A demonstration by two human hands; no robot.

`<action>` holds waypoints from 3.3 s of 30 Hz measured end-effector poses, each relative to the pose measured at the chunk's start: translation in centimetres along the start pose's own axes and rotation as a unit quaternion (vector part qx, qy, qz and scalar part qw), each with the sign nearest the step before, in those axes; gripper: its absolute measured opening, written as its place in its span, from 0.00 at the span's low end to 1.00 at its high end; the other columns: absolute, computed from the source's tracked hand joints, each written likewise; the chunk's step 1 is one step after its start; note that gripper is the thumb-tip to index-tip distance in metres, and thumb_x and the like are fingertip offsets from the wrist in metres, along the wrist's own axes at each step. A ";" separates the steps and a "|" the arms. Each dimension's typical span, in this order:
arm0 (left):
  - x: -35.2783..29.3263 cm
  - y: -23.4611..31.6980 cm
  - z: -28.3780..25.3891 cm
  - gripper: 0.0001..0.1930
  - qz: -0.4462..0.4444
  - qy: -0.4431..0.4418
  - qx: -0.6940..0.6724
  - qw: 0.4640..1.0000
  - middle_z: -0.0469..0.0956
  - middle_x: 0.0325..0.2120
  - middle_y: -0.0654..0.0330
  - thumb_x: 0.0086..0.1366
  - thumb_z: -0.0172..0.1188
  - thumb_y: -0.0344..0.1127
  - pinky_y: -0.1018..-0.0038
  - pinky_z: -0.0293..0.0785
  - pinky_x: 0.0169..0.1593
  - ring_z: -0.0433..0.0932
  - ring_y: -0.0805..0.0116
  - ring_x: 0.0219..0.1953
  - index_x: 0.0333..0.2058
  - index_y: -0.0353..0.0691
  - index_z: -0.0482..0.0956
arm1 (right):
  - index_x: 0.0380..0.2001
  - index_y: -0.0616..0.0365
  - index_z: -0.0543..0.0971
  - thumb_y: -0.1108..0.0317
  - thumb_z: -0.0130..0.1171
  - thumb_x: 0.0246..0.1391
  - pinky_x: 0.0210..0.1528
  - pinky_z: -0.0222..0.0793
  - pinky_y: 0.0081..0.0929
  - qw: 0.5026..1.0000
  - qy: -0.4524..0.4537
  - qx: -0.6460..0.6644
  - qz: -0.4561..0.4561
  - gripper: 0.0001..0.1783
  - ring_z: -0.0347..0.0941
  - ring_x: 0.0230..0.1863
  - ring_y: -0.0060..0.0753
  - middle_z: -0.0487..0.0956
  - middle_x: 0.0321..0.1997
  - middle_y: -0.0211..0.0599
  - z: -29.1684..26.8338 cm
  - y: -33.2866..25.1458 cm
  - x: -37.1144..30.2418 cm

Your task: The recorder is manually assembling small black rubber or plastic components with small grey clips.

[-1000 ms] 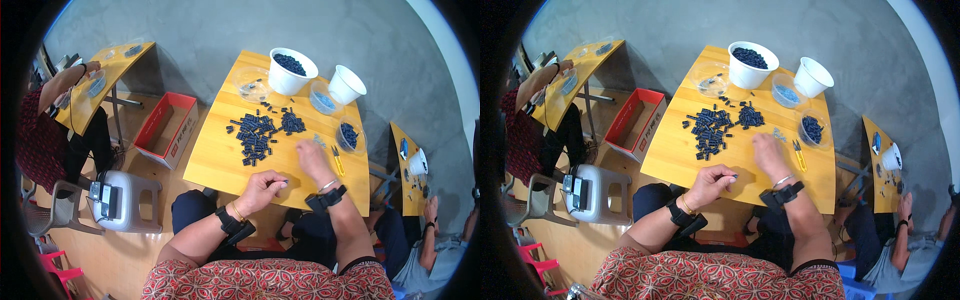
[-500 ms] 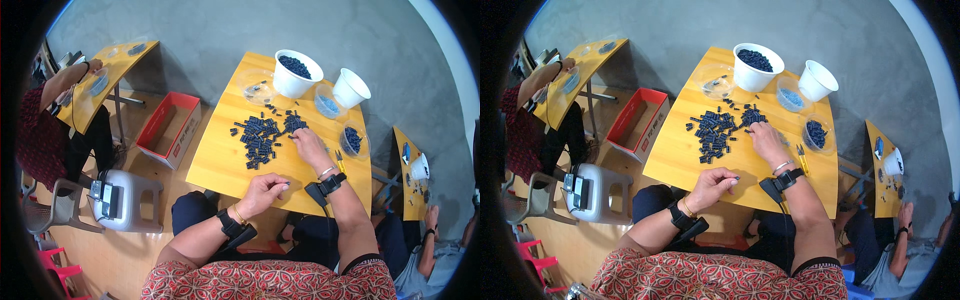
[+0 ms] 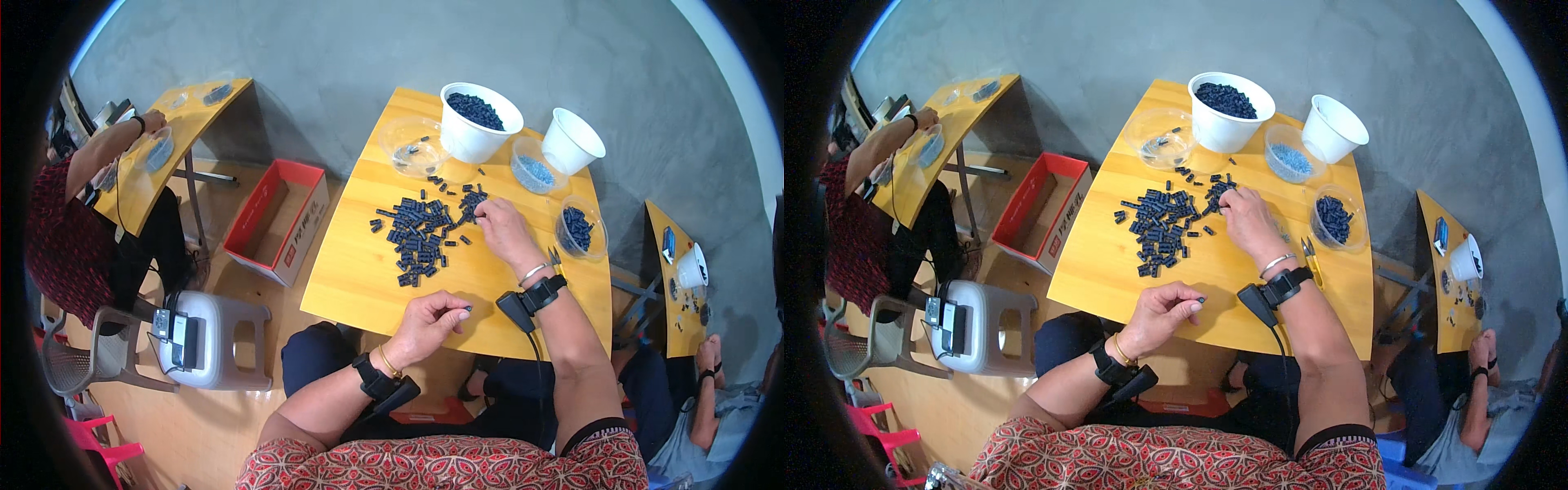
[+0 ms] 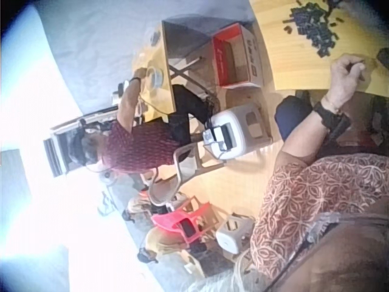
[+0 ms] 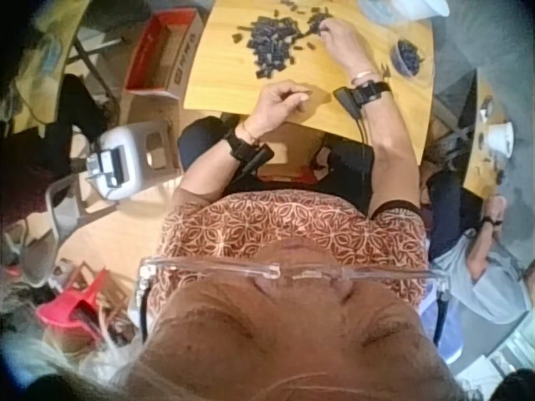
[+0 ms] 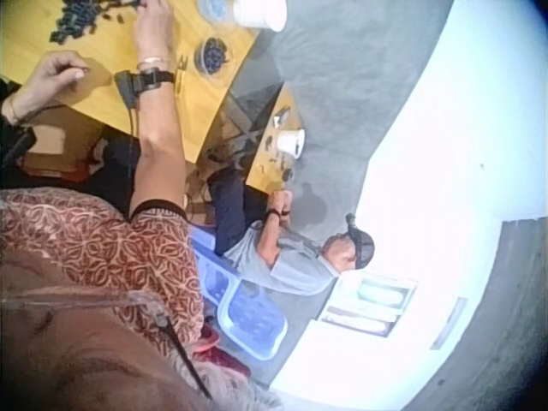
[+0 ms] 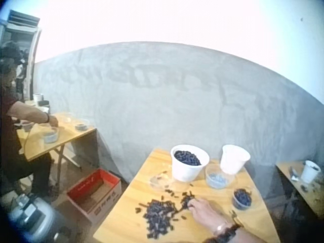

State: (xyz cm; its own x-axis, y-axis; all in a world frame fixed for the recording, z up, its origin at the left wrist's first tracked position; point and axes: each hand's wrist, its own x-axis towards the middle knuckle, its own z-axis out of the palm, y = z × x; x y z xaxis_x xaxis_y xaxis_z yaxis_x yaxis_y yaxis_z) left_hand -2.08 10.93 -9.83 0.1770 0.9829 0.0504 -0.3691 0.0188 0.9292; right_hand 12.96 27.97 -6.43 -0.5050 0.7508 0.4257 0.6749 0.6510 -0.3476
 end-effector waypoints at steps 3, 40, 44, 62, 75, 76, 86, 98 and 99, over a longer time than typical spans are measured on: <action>0.0 0.0 -0.1 0.06 -0.007 -0.001 0.009 1.000 0.75 0.26 0.64 0.60 0.55 0.26 0.83 0.69 0.33 0.72 0.79 0.26 0.35 0.32 0.76 | 0.28 0.60 0.72 0.77 0.54 0.43 0.39 0.65 0.36 0.998 -0.021 -0.056 -0.017 0.05 0.68 0.36 0.47 0.72 0.29 0.43 0.3 0.2 0.1; 0.3 -0.3 -0.4 0.07 0.008 0.001 -0.030 1.000 0.75 0.26 0.63 0.60 0.55 0.28 0.82 0.70 0.33 0.74 0.77 0.26 0.36 0.32 0.76 | 0.26 0.63 0.70 0.78 0.50 0.45 0.38 0.65 0.42 0.991 -0.069 -0.115 0.020 0.02 0.69 0.35 0.52 0.71 0.29 0.48 1.9 -1.7 -1.2; 0.8 -0.3 -0.3 0.08 0.001 0.009 -0.067 0.998 0.75 0.25 0.63 0.60 0.55 0.28 0.81 0.71 0.33 0.74 0.76 0.26 0.37 0.32 0.76 | 0.26 0.63 0.70 0.80 0.48 0.43 0.36 0.66 0.41 0.997 -0.051 -0.050 0.026 0.04 0.70 0.33 0.52 0.72 0.29 0.48 0.8 -0.9 -2.4; 0.9 0.2 -0.2 0.08 0.011 0.030 -0.097 0.995 0.76 0.28 0.61 0.59 0.54 0.25 0.79 0.73 0.36 0.74 0.75 0.28 0.38 0.33 0.76 | 0.31 0.61 0.69 0.75 0.51 0.53 0.30 0.66 0.17 0.738 -0.049 0.640 0.209 0.03 0.68 0.25 0.20 0.71 0.25 0.29 -3.1 -7.6 -8.9; 1.0 0.0 -0.6 0.08 0.020 0.012 -0.080 0.997 0.77 0.30 0.60 0.60 0.53 0.26 0.80 0.72 0.36 0.75 0.75 0.29 0.38 0.33 0.76 | 0.31 0.60 0.70 0.74 0.53 0.53 0.32 0.67 0.20 0.660 -0.117 0.713 0.205 0.03 0.70 0.27 0.22 0.72 0.27 0.30 -2.3 -6.8 -9.4; 1.0 0.0 -0.6 0.08 0.016 0.011 -0.081 0.997 0.77 0.30 0.60 0.60 0.53 0.26 0.80 0.72 0.37 0.74 0.75 0.29 0.38 0.33 0.76 | 0.31 0.60 0.70 0.74 0.52 0.53 0.32 0.67 0.19 0.683 -0.117 0.691 0.206 0.03 0.70 0.27 0.21 0.71 0.27 0.29 -2.2 -6.7 -9.5; 0.9 0.6 -0.4 0.08 0.002 -0.006 -0.093 0.996 0.76 0.27 0.60 0.61 0.52 0.27 0.80 0.70 0.36 0.73 0.76 0.28 0.38 0.33 0.76 | 0.32 0.59 0.69 0.78 0.50 0.51 0.31 0.64 0.16 0.787 -0.126 0.587 0.144 0.04 0.68 0.28 0.18 0.69 0.28 0.26 -2.4 -6.4 -9.4; 0.9 0.7 -0.5 0.07 -0.023 -0.009 -0.070 0.997 0.77 0.28 0.59 0.61 0.52 0.27 0.80 0.71 0.36 0.74 0.75 0.28 0.36 0.32 0.76 | 0.31 0.59 0.70 0.79 0.50 0.50 0.31 0.64 0.15 0.804 -0.156 0.557 0.134 0.04 0.68 0.28 0.17 0.70 0.27 0.26 -2.7 -6.5 -9.2; 0.9 0.5 -0.5 0.07 -0.008 -0.006 -0.063 0.998 0.77 0.28 0.59 0.61 0.52 0.26 0.80 0.71 0.36 0.74 0.75 0.28 0.36 0.32 0.76 | 0.31 0.59 0.70 0.79 0.50 0.50 0.31 0.64 0.15 0.804 -0.157 0.557 0.134 0.04 0.68 0.28 0.17 0.70 0.27 0.26 -2.8 -6.7 -9.1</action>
State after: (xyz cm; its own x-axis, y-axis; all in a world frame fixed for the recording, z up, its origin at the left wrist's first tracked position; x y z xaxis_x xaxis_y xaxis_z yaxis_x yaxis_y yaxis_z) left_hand -2.56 11.89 -9.49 0.1937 0.9802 0.0415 -0.4784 0.0574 0.8763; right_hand 14.59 16.46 -5.67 -0.6510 0.7580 0.0402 -0.0313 0.0261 -0.9992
